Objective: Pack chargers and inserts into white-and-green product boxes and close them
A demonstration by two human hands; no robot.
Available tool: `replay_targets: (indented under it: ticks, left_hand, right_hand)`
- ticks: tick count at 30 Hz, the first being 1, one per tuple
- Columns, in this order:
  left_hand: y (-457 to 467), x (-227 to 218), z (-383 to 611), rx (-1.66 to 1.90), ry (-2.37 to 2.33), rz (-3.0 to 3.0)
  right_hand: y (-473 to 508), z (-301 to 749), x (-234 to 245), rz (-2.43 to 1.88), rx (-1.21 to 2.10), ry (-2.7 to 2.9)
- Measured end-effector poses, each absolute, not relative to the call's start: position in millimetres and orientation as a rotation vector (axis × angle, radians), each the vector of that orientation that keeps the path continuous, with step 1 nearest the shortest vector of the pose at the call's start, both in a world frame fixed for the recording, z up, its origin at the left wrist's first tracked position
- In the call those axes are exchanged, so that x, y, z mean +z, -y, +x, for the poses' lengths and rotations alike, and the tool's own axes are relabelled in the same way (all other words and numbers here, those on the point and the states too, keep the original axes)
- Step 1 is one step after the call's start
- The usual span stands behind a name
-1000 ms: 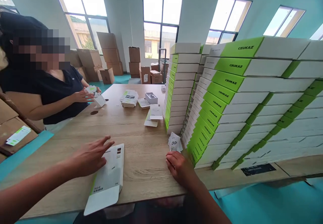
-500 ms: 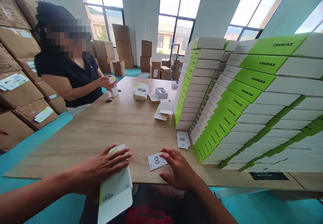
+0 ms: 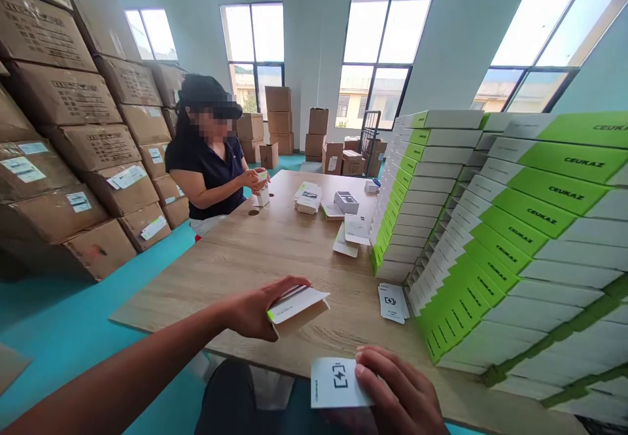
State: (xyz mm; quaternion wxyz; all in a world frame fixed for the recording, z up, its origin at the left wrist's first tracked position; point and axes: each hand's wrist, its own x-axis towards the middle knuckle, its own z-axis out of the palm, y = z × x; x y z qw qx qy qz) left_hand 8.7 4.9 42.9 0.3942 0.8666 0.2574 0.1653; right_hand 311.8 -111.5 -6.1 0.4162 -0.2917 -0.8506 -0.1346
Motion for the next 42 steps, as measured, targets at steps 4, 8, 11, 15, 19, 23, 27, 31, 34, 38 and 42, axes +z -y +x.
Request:
replay_targets:
  ticks: [4, 8, 11, 15, 19, 23, 27, 31, 34, 38, 42]
  left_hand:
    - [-8, 31, 21, 0.471, -0.624, 2.112]
    - [-11, 33, 29, 0.531, -0.57, 2.075]
    - [-11, 41, 33, 0.623, -0.509, 2.117]
    - [-5, 45, 38, 0.653, -0.507, 2.236]
    - [3, 33, 40, 0.701, -0.906, 2.129]
    - [3, 18, 39, 0.841, -0.919, 2.202]
    - [-8, 6, 37, 0.923, -0.723, 2.405]
    - [-27, -6, 39, 1.169, -1.163, 2.356]
    - [-47, 1, 55, 1.226, -1.263, 1.742]
    - [-93, 31, 97, 0.966, -0.893, 1.044]
    - [-164, 46, 146, 0.817, -0.894, 0.946]
  right_hand:
    - [98, 294, 42, -0.798, -0.562, 2.152]
    - [79, 272, 60, -0.791, -0.56, 2.265]
    - [69, 265, 55, -0.724, -0.258, 2.088]
    - [53, 265, 39, -1.019, 0.458, 1.66]
    - [40, 264, 31, -0.997, 1.273, 0.975]
    - [38, 263, 28, -0.771, 1.775, 0.448]
    - [40, 263, 13, -0.847, 1.567, 0.757]
    - [30, 263, -4, -0.968, 1.121, 1.113]
    - [11, 262, -9, -0.942, 0.927, 1.129]
    - [-33, 266, -11, -0.946, 0.741, 1.142]
    - [-76, 280, -27, -1.0, 0.637, 1.137]
